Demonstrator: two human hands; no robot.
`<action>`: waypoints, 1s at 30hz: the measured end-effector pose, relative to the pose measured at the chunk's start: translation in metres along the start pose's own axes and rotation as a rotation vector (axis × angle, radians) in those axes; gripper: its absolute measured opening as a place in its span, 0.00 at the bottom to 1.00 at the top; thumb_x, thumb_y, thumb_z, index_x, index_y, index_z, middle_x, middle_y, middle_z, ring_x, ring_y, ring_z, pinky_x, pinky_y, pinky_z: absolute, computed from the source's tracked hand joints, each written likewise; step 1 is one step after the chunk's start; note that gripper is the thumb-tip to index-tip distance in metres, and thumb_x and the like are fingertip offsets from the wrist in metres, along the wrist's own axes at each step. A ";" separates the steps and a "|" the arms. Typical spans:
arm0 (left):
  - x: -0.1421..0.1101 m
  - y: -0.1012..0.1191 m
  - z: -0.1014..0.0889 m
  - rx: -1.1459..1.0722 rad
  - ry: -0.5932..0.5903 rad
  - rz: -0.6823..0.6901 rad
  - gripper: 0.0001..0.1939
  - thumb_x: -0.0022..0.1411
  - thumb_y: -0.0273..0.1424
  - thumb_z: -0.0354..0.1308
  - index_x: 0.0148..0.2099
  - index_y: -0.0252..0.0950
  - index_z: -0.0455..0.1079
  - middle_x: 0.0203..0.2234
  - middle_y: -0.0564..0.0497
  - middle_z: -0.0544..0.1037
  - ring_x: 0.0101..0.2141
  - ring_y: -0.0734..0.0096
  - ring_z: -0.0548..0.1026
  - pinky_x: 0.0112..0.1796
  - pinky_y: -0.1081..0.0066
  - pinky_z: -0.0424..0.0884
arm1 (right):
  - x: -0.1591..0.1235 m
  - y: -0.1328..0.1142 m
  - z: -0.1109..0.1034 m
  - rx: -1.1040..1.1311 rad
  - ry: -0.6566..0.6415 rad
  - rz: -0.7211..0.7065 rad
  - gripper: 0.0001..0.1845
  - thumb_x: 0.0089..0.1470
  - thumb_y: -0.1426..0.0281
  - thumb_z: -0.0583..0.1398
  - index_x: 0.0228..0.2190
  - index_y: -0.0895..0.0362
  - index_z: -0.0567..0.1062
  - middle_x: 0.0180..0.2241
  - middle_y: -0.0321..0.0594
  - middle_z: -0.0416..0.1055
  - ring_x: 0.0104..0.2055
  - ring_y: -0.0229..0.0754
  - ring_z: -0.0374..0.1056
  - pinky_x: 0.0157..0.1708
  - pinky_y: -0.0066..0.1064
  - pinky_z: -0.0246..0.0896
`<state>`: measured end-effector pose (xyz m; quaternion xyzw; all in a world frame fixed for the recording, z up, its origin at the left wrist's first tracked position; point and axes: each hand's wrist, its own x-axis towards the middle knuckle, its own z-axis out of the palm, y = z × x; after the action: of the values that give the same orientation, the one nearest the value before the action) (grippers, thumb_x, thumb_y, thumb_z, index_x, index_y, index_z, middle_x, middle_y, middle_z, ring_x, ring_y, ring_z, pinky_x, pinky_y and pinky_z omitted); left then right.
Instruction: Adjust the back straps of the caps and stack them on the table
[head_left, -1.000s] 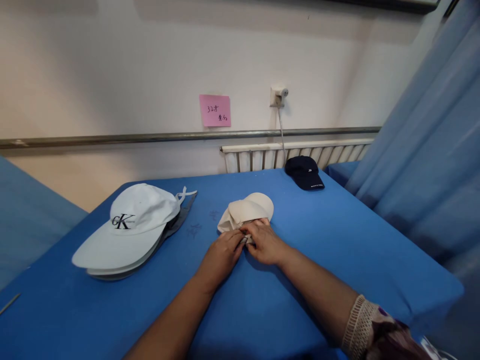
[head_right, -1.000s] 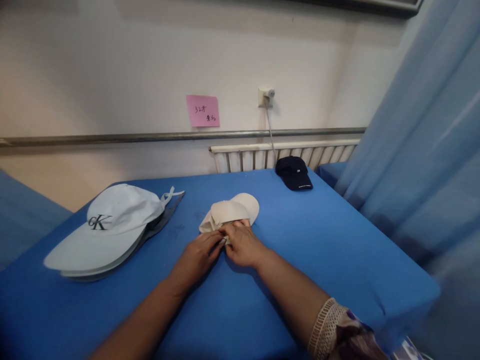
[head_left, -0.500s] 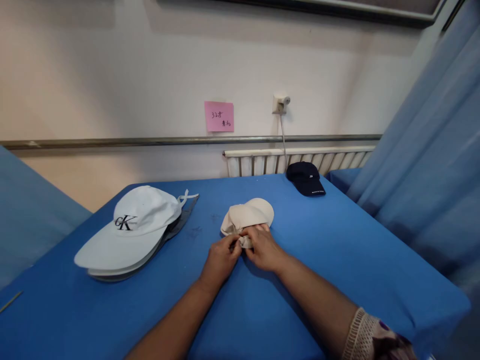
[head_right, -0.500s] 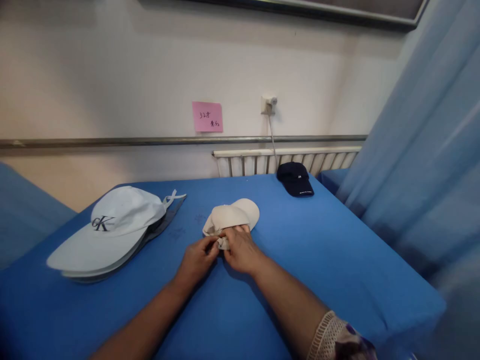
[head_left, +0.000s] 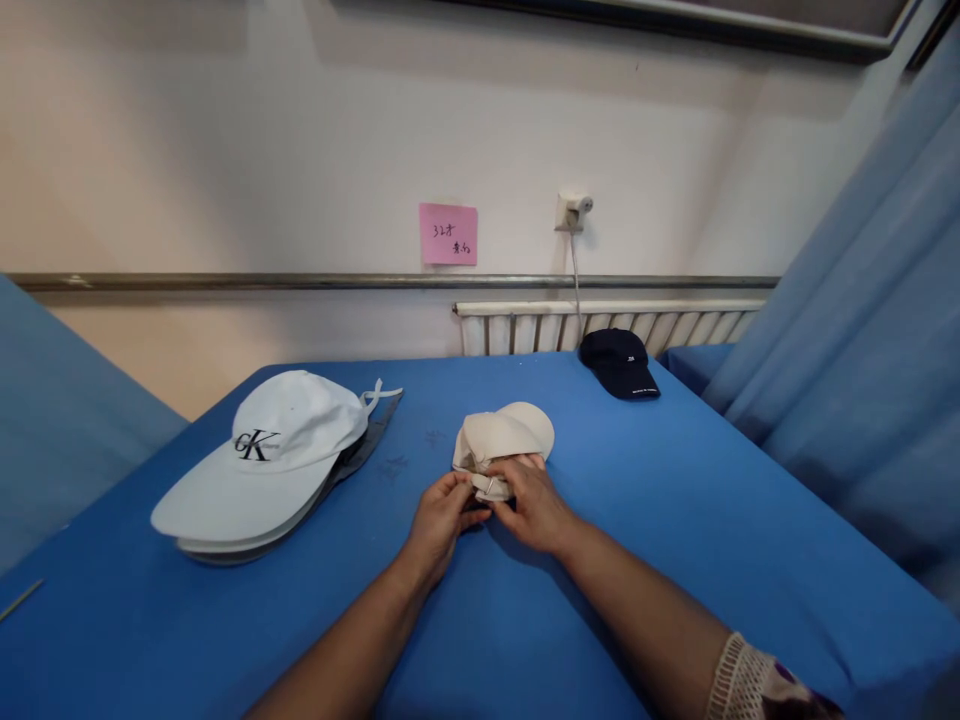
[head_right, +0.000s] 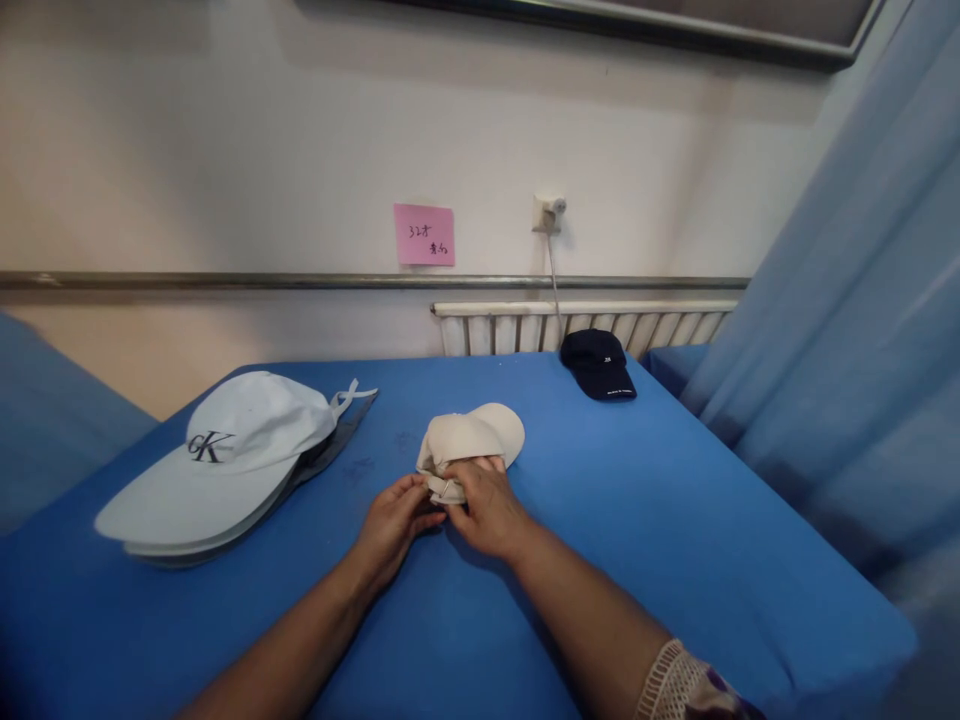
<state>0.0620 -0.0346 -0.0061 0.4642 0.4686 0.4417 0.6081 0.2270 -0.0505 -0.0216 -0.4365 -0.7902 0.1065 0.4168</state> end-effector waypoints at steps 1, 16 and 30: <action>0.000 0.000 -0.001 0.087 -0.026 0.063 0.11 0.55 0.37 0.59 0.37 0.35 0.69 0.30 0.50 0.77 0.29 0.70 0.76 0.30 0.71 0.75 | -0.001 0.001 0.000 -0.003 -0.006 0.015 0.19 0.52 0.74 0.60 0.47 0.55 0.68 0.44 0.42 0.74 0.48 0.48 0.67 0.51 0.42 0.51; -0.002 0.010 -0.017 0.612 -0.198 0.428 0.17 0.67 0.40 0.49 0.48 0.35 0.71 0.39 0.46 0.80 0.40 0.63 0.78 0.42 0.66 0.72 | -0.003 0.003 -0.001 0.078 0.098 0.055 0.18 0.50 0.77 0.58 0.44 0.55 0.71 0.42 0.42 0.75 0.45 0.47 0.68 0.49 0.40 0.57; -0.010 0.011 -0.020 0.864 -0.050 0.704 0.11 0.58 0.24 0.54 0.43 0.38 0.72 0.36 0.50 0.77 0.39 0.65 0.74 0.42 0.65 0.69 | -0.002 -0.008 -0.012 0.124 0.044 -0.030 0.17 0.54 0.64 0.65 0.46 0.52 0.73 0.43 0.40 0.76 0.46 0.47 0.69 0.50 0.41 0.57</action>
<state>0.0395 -0.0388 0.0038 0.8103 0.4092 0.3746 0.1891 0.2314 -0.0593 -0.0113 -0.4001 -0.7791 0.1394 0.4620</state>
